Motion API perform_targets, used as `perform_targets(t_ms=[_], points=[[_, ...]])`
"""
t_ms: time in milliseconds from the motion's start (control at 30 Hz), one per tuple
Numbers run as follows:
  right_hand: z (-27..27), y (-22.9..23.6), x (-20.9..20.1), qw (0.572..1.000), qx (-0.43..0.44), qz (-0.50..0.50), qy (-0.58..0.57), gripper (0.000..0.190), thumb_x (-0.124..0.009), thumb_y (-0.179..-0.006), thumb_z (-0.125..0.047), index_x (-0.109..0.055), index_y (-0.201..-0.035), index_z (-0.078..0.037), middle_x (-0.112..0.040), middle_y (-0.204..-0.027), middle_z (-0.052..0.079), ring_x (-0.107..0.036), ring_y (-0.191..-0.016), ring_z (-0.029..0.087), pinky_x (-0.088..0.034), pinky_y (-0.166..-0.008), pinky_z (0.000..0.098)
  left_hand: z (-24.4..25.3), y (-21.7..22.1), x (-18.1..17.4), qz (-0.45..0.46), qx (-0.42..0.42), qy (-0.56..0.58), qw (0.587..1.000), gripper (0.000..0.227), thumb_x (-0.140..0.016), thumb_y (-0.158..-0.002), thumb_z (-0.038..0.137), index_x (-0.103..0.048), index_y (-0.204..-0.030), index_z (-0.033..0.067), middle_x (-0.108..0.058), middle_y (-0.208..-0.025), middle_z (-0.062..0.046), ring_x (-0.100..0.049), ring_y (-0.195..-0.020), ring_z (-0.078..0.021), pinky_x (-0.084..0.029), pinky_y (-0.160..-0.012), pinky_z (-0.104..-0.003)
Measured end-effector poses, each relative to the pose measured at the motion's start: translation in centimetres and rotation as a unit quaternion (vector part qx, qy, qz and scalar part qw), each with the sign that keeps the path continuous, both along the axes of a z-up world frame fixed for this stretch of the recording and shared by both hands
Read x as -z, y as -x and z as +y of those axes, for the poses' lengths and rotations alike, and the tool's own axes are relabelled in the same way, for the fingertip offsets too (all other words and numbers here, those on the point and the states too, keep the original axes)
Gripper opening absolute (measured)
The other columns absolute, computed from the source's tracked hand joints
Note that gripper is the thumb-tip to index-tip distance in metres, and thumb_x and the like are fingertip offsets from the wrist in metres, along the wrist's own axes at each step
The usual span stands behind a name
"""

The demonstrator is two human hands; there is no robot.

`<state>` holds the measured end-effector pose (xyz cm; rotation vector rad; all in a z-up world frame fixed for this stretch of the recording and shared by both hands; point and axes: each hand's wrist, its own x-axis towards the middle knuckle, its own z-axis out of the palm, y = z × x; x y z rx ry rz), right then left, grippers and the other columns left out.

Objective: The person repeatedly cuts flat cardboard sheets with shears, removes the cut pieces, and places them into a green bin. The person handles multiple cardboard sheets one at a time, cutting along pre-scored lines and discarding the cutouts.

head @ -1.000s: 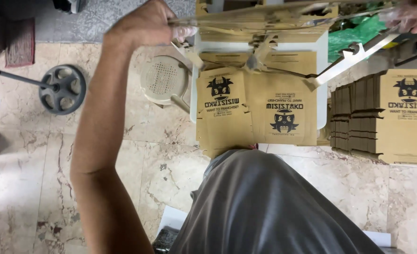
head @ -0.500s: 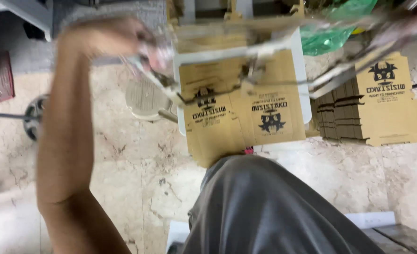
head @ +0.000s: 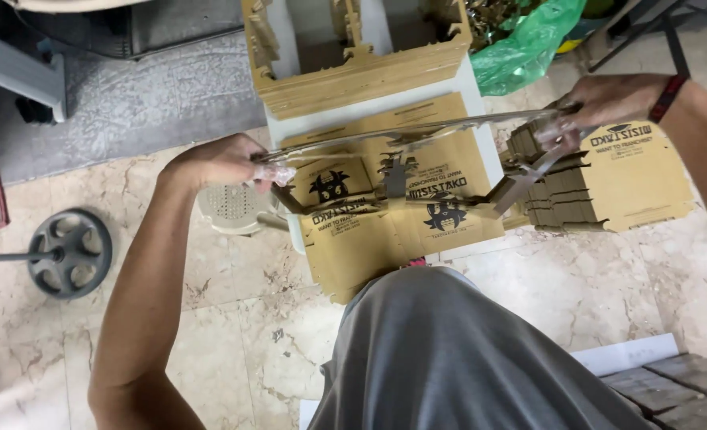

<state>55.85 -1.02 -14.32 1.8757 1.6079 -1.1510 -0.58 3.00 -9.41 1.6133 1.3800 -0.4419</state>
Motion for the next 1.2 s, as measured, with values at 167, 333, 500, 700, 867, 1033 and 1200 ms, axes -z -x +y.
perform_targets(t_ms=[167, 333, 500, 700, 867, 1033, 1200], points=[[-0.9, 0.1, -0.8, 0.976, 0.096, 0.195, 0.012, 0.04, -0.065, -0.092, -0.013, -0.079, -0.126, 0.004, -0.086, -0.113, 0.027, -0.081, -0.096, 0.039, -0.065, -0.087, 0.0528, 0.6, 1.6, 2.1, -0.041, -0.035, -0.006, 0.998, 0.016, -0.083, -0.083, 0.018, -0.082, -0.096, 0.0086, -0.074, -0.093, -0.004, -0.062, -0.097, -0.0185, -0.045, -0.089, -0.027], [-0.2, -2.4, 0.7, 0.954, -0.029, 0.298, -0.029, 0.049, -0.065, -0.086, -0.035, -0.084, -0.066, 0.005, -0.093, -0.092, 0.019, -0.079, -0.076, 0.032, -0.06, -0.07, 0.0462, 0.7, 1.3, 0.4, 0.007, -0.023, -0.06, 0.998, 0.021, -0.07, -0.078, 0.0, -0.082, -0.09, 0.0116, -0.082, -0.112, 0.002, -0.064, -0.094, -0.0159, -0.045, -0.104, -0.032], [-1.4, 3.0, -7.1, 0.98, -0.007, 0.185, -0.072, 0.064, -0.06, -0.096, -0.035, -0.088, -0.06, 0.011, -0.088, -0.065, 0.018, -0.075, -0.057, 0.029, -0.06, -0.063, 0.0397, 2.3, 2.9, 1.4, 0.004, -0.043, -0.067, 0.997, 0.031, -0.073, -0.068, -0.002, -0.083, -0.096, 0.0074, -0.078, -0.09, -0.005, -0.065, -0.086, -0.0177, -0.045, -0.097, -0.029], [-0.3, 7.6, -15.6, 0.996, -0.024, 0.072, -0.055, 0.063, -0.062, -0.098, -0.029, -0.089, -0.066, 0.018, -0.08, -0.058, 0.026, -0.066, -0.054, 0.029, -0.057, -0.062, 0.0353, 1.7, 1.9, -2.0, -0.01, -0.061, -0.035, 0.997, 0.038, -0.081, -0.075, 0.007, -0.081, -0.113, 0.0079, -0.081, -0.105, -0.006, -0.069, -0.097, -0.0191, -0.048, -0.095, -0.029], [1.9, 5.7, -18.2, 0.982, -0.071, 0.175, -0.012, 0.059, -0.063, -0.1, -0.026, -0.067, -0.053, 0.01, -0.064, -0.057, 0.024, -0.053, -0.054, 0.034, -0.056, -0.062, 0.0508, 2.1, -0.6, -4.2, -0.019, 0.04, -0.026, 0.999, 0.07, -0.08, -0.063, 0.048, -0.07, -0.13, 0.0298, -0.068, -0.144, 0.008, -0.061, -0.132, -0.0157, -0.038, -0.115, -0.03], [-0.7, 14.6, -26.4, 0.998, -0.03, -0.047, -0.036, 0.066, -0.059, -0.105, -0.03, -0.076, -0.059, 0.015, -0.065, -0.052, 0.025, -0.053, -0.049, 0.03, -0.052, -0.054, 0.041, 5.6, -1.9, -0.1, -0.119, 0.109, -0.036, 0.986, 0.045, -0.07, -0.081, 0.053, -0.074, -0.108, 0.0173, -0.069, -0.109, 0.002, -0.061, -0.096, -0.0163, -0.045, -0.085, -0.031], [-2.2, 17.8, -29.7, 0.988, 0.007, -0.15, -0.033, 0.07, -0.06, -0.104, -0.035, -0.085, -0.063, 0.016, -0.071, -0.052, 0.025, -0.057, -0.048, 0.028, -0.053, -0.055, 0.0357, 5.2, -3.9, 0.6, -0.262, 0.13, -0.019, 0.956, 0.083, -0.082, -0.081, 0.033, -0.048, -0.152, 0.0061, -0.048, -0.15, -0.033, -0.043, -0.141, -0.0512, -0.036, -0.117, -0.06]])
